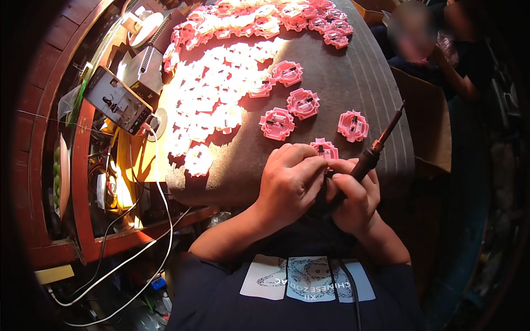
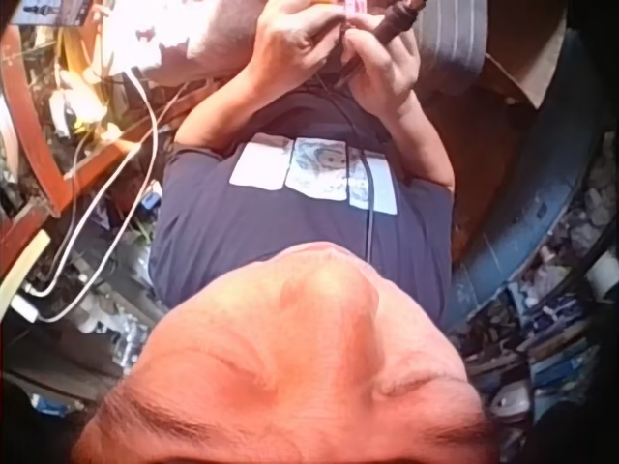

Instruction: The person uses a soldering iron to attach small components to pink plastic flower-shaped items on a table. They pick up each item, apply heat to specific points, and place the finished pieces back on the table.

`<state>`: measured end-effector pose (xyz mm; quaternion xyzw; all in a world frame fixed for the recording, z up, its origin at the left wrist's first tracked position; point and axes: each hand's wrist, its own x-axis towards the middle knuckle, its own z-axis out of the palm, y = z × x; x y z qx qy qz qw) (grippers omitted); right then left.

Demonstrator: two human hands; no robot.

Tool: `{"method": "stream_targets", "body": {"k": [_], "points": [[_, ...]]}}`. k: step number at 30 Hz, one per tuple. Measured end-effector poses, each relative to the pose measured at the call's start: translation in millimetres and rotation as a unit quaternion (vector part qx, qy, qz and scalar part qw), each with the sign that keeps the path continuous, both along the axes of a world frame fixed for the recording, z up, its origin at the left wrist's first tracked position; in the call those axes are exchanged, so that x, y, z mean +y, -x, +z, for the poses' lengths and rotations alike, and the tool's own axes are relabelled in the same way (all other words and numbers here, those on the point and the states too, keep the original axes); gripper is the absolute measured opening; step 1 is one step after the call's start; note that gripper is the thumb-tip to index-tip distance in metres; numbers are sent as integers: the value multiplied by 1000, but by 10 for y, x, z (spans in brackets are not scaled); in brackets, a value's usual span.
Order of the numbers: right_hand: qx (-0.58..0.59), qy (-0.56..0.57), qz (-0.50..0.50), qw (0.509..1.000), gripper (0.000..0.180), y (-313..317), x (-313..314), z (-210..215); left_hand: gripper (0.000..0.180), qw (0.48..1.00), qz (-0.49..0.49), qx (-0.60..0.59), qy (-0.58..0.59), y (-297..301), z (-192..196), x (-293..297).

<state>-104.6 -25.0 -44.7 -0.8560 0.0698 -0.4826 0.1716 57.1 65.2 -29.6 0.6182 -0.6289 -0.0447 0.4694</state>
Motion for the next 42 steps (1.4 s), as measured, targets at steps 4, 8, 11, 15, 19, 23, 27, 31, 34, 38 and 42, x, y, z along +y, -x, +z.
{"method": "stream_targets", "body": {"k": [4,8,11,15,19,23,27,31,34,38,42], "points": [[-26,-29,-12,999,33,-17,21,-63,19,1000,-5,20,3,3,4,0],[-17,-55,-11,998,34,-5,18,-88,21,1000,-6,21,1,-5,-6,12],[-14,-48,-11,999,34,-10,8,-95,21,1000,-6,15,1,-7,-15,13],[-32,-40,-6,999,40,-40,1,-124,23,1000,-2,-1,10,1,-28,13],[-38,-43,-1,998,41,-44,-5,-137,24,1000,-12,-14,5,-16,1,30],[-53,-62,6,997,36,-26,-20,-163,25,999,-17,-32,-3,-24,5,38],[-82,-67,26,994,33,118,-29,-139,27,999,-15,-44,2,-6,7,37],[-54,-55,75,994,40,358,-67,-71,29,998,-12,-56,4,0,17,34],[-38,-29,66,997,50,409,-95,4,29,998,-10,-67,-1,-6,27,48],[-35,-55,56,996,50,545,-28,59,29,998,-14,-68,-3,9,36,29],[-5,-58,84,995,38,673,26,105,28,996,-9,-83,-9,22,67,33]]}}
